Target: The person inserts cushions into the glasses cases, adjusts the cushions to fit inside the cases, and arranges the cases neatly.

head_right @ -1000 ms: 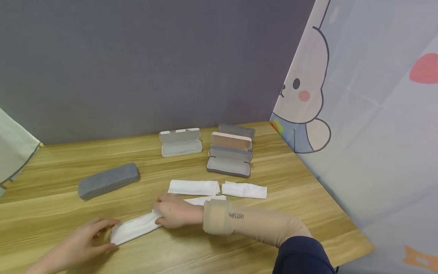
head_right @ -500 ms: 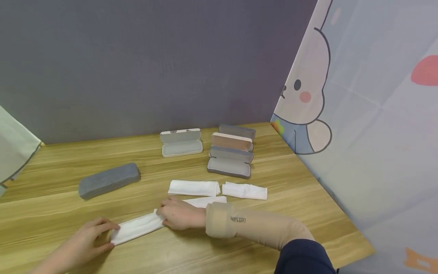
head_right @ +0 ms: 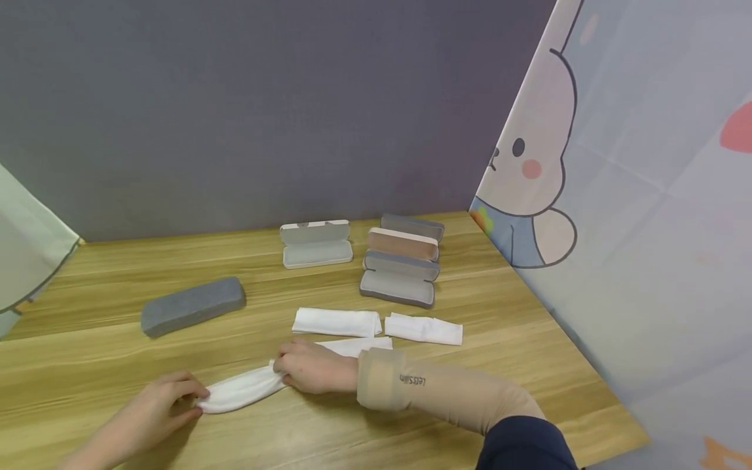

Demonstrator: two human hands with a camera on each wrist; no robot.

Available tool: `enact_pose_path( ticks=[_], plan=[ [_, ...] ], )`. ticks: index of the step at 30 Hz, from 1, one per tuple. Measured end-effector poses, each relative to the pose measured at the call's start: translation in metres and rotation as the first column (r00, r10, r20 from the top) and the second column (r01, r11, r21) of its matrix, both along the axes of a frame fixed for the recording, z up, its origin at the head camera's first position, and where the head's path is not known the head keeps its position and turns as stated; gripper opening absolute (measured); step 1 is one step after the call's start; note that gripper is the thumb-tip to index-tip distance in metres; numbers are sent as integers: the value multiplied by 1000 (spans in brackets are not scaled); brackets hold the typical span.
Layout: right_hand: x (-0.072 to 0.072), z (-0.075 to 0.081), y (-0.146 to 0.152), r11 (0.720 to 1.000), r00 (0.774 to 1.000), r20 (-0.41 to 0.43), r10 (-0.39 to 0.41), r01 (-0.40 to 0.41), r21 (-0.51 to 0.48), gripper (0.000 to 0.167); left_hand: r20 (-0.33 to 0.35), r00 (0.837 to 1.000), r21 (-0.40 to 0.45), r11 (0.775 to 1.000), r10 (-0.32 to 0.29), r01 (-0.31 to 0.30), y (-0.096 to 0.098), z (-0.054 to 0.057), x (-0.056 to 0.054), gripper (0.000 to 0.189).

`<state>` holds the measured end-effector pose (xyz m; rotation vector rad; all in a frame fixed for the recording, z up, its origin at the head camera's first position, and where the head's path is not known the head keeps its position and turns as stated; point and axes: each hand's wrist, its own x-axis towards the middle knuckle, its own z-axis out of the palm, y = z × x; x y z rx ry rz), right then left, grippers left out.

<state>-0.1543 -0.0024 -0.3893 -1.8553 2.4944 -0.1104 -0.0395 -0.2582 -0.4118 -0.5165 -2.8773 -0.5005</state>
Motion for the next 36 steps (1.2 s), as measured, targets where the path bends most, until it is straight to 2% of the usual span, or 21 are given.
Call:
enact_pose_path(
  ticks=[5,9,15,18,21,26,33,36],
  plan=[
    [-1,-1,1,1000,1000,-2,20,-20,-20,12,16,1000,33,999,-5,5,2,3,0,22],
    [-2,-2,3,999,999,13,36,-36,-38,13,36,999,32,999,7,-8,4,4,-1,21],
    [-4,-1,5,997,998,34,62,-60,-56,13,21,1000,11,1000,23,-23,7,6,-3,23],
    [-5,0,5,996,996,52,73,-70,-53,13,44,998,8,999,34,-34,8,8,-3,23],
    [-8,1,7,994,994,62,91,-87,-64,13,11,999,15,999,38,-38,9,8,-3,24],
    [-12,7,13,989,993,49,110,-104,-109,12,-82,996,35,999,23,-20,10,10,-5,24],
    [-14,19,22,986,995,-7,104,-104,-133,13,-41,999,52,998,34,-32,15,19,-9,20],
    [-15,23,26,985,995,-20,98,-100,-140,13,-49,998,57,998,38,-35,18,24,-10,19]
  ],
)
